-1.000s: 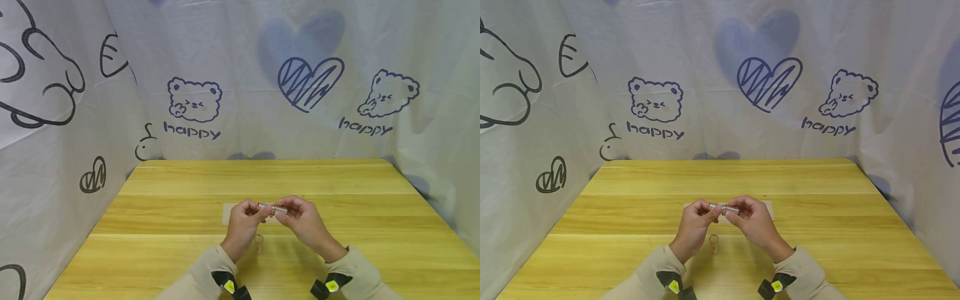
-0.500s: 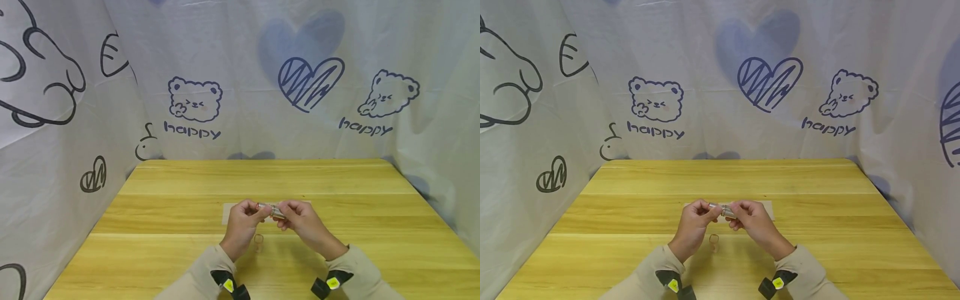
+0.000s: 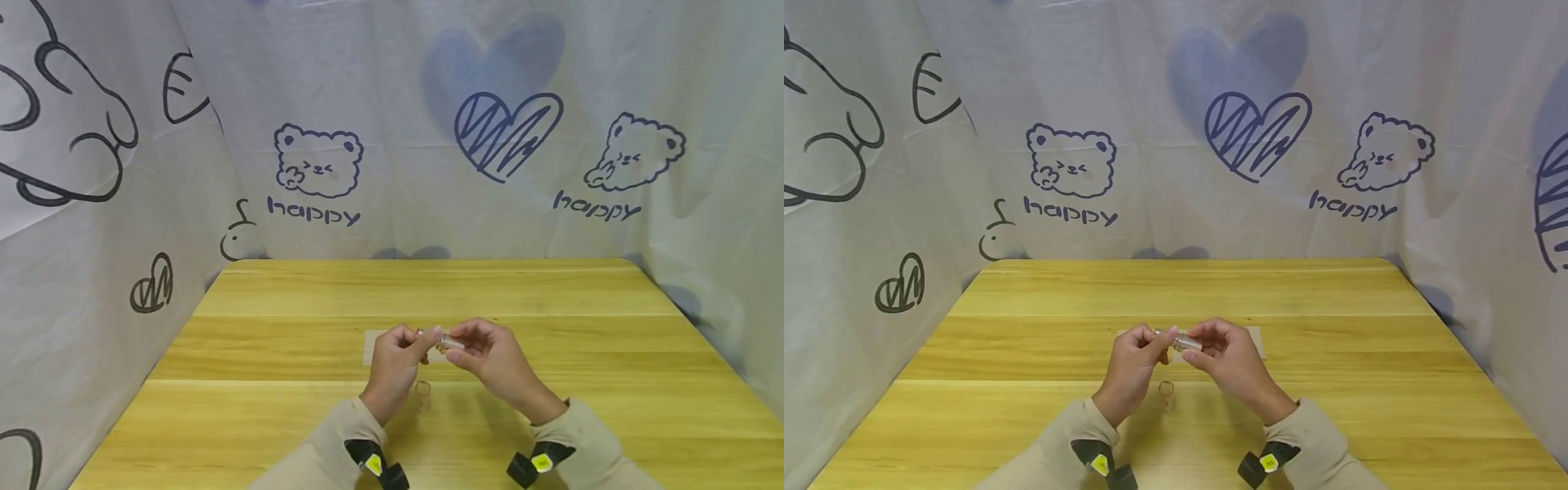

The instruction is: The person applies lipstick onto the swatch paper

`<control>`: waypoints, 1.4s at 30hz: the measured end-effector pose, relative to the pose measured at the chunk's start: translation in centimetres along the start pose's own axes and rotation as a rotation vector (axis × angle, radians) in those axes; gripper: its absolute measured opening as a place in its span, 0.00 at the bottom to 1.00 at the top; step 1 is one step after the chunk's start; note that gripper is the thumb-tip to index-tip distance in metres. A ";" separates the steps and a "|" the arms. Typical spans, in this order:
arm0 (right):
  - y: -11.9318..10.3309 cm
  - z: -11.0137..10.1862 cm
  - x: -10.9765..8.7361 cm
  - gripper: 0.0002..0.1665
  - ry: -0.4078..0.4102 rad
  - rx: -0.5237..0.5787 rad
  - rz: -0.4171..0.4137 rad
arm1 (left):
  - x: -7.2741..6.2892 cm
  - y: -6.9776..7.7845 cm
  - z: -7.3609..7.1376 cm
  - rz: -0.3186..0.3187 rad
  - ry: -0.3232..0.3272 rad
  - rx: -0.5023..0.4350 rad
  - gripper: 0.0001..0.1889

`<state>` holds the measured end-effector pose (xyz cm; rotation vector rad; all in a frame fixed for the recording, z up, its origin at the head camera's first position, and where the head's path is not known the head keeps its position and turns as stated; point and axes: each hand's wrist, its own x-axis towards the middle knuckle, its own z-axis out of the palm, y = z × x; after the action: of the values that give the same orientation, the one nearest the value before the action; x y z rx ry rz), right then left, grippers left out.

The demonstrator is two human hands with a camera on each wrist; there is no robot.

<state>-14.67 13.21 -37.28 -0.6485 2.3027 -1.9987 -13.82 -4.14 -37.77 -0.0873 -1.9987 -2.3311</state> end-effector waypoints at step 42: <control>1.2 -1.6 -1.1 0.13 0.049 -0.018 0.018 | 0.2 -2.8 -4.6 0.089 -0.519 0.919 0.09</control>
<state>-14.44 15.20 -38.38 -0.5841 2.3479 -2.0107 -14.29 -8.26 -41.18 -0.7476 -2.9975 -1.2009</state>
